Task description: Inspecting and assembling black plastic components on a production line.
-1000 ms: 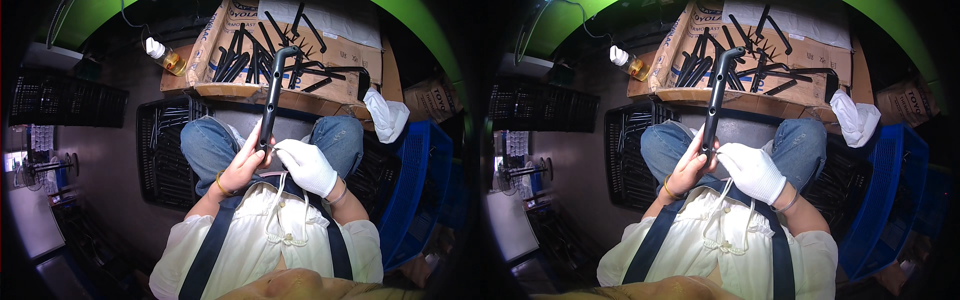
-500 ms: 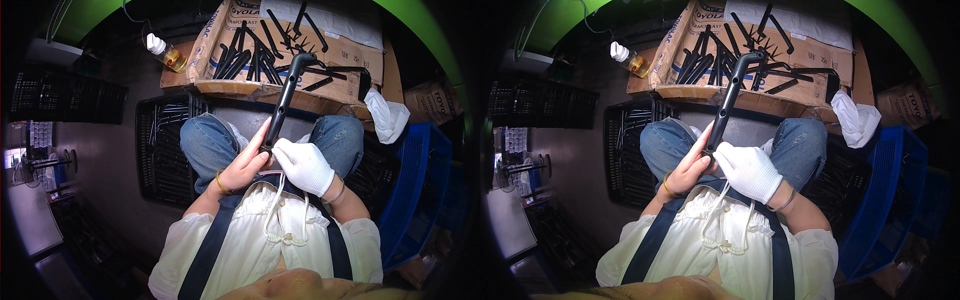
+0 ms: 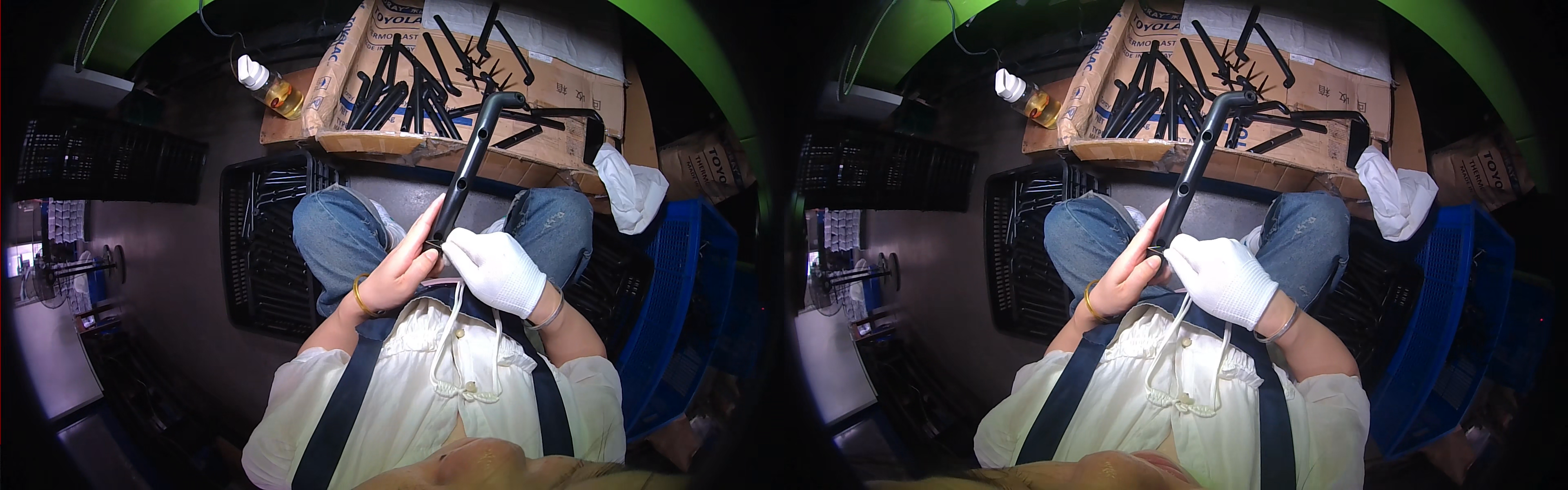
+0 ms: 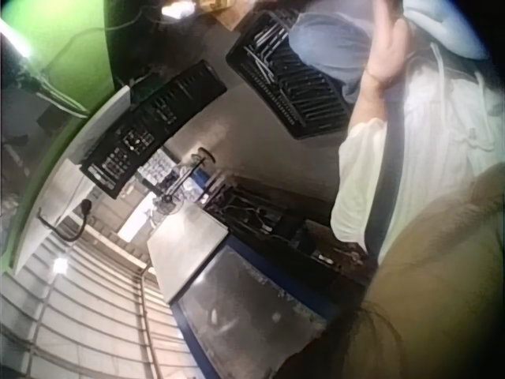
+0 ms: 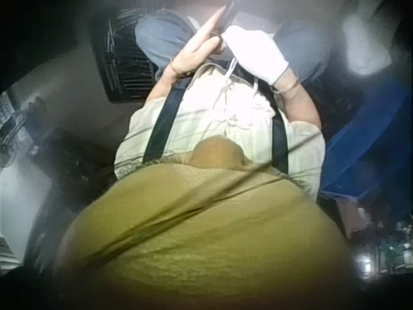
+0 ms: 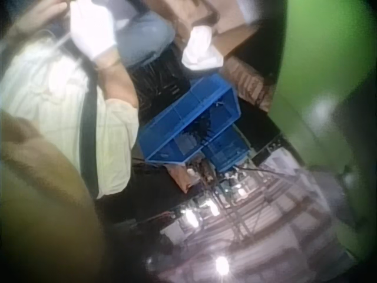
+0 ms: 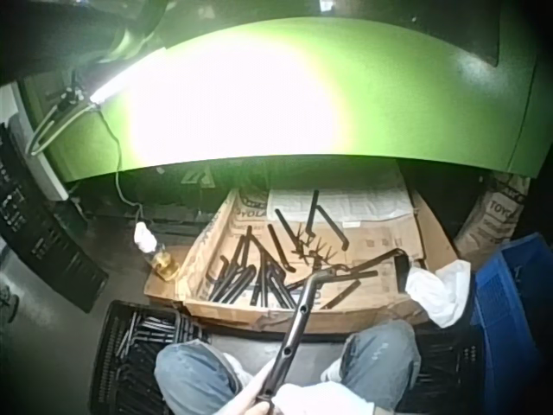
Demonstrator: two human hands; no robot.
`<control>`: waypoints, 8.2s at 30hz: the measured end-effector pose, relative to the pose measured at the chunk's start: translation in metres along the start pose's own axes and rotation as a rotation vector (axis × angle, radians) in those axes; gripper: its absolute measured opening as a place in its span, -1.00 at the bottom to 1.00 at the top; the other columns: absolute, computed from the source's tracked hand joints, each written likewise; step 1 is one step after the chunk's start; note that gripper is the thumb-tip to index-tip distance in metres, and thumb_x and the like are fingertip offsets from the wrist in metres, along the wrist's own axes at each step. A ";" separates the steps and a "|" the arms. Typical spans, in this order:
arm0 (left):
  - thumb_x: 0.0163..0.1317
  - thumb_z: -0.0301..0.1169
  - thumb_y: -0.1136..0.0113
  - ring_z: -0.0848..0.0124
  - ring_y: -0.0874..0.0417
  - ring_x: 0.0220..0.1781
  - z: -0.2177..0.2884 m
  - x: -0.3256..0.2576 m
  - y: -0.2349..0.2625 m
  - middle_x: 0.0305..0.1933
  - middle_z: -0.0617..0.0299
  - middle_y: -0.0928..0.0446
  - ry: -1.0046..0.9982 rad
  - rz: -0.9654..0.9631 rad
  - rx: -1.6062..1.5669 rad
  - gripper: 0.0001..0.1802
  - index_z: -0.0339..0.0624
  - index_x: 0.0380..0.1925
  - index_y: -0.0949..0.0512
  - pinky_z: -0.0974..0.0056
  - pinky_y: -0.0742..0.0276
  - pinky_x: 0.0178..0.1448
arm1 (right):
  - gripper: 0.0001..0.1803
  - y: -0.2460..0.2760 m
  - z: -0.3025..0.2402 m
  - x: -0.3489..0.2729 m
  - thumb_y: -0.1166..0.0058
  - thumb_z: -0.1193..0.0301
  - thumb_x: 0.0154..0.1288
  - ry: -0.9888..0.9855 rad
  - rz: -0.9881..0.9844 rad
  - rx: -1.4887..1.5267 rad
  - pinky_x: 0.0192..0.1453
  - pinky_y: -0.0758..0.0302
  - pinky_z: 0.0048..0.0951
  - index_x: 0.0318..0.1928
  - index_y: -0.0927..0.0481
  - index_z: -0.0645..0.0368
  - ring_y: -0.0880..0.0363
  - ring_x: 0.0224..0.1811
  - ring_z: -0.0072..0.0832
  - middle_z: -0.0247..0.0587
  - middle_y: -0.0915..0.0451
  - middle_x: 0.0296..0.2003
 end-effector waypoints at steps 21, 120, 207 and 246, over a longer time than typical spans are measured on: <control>0.35 -0.56 0.21 0.61 -0.18 -0.35 -0.010 0.000 0.006 -0.09 0.35 -0.28 0.011 0.010 0.155 -0.24 -0.26 0.52 0.17 0.47 -0.25 -0.23 | -0.84 -0.005 0.008 0.005 0.07 0.39 0.40 0.114 -0.106 -0.046 -0.36 -0.51 -0.16 -0.26 -0.54 0.18 -0.61 -0.44 -0.01 0.04 -0.58 -0.51; 0.52 -0.26 0.04 0.69 -0.23 -0.69 -0.018 0.024 0.020 -0.56 0.46 -0.29 0.110 0.066 -0.079 -0.73 -0.13 0.06 -0.28 0.51 -0.16 -0.63 | -0.84 0.011 0.010 0.004 -0.08 0.37 0.33 -0.139 0.203 -0.015 -0.27 -0.56 -0.22 -0.20 -0.63 0.17 -0.66 -0.31 -0.06 -0.02 -0.64 -0.34; 0.55 0.01 0.32 0.37 -0.56 -0.23 -0.055 0.013 0.055 -0.37 0.21 -0.46 -0.209 0.450 -0.619 -0.53 -0.16 -0.07 -0.40 0.28 -0.50 -0.08 | -0.62 -0.083 0.022 0.029 -0.18 0.17 0.32 -0.214 -0.090 0.338 -0.40 -0.44 -0.34 -0.34 -0.59 0.32 -0.51 -0.55 -0.50 -0.10 -0.53 -0.59; 0.52 -0.32 0.08 0.54 -0.49 -0.27 -0.110 0.088 -0.029 -0.29 0.34 -0.47 0.306 0.046 -0.068 -0.71 -0.24 0.07 -0.47 0.42 -0.42 -0.09 | -0.52 -0.093 0.413 -0.355 -0.15 -0.03 0.29 -1.551 1.410 1.134 -0.74 -0.11 -0.34 -0.35 -0.56 0.19 -0.27 -0.80 -0.47 -0.24 -0.47 -0.62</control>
Point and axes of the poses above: each hand's wrist, its own x-axis towards the middle knuckle, its own y-axis out of the back of the hand, z = x × y, the point moved 5 cm from there along x, towards the middle knuckle
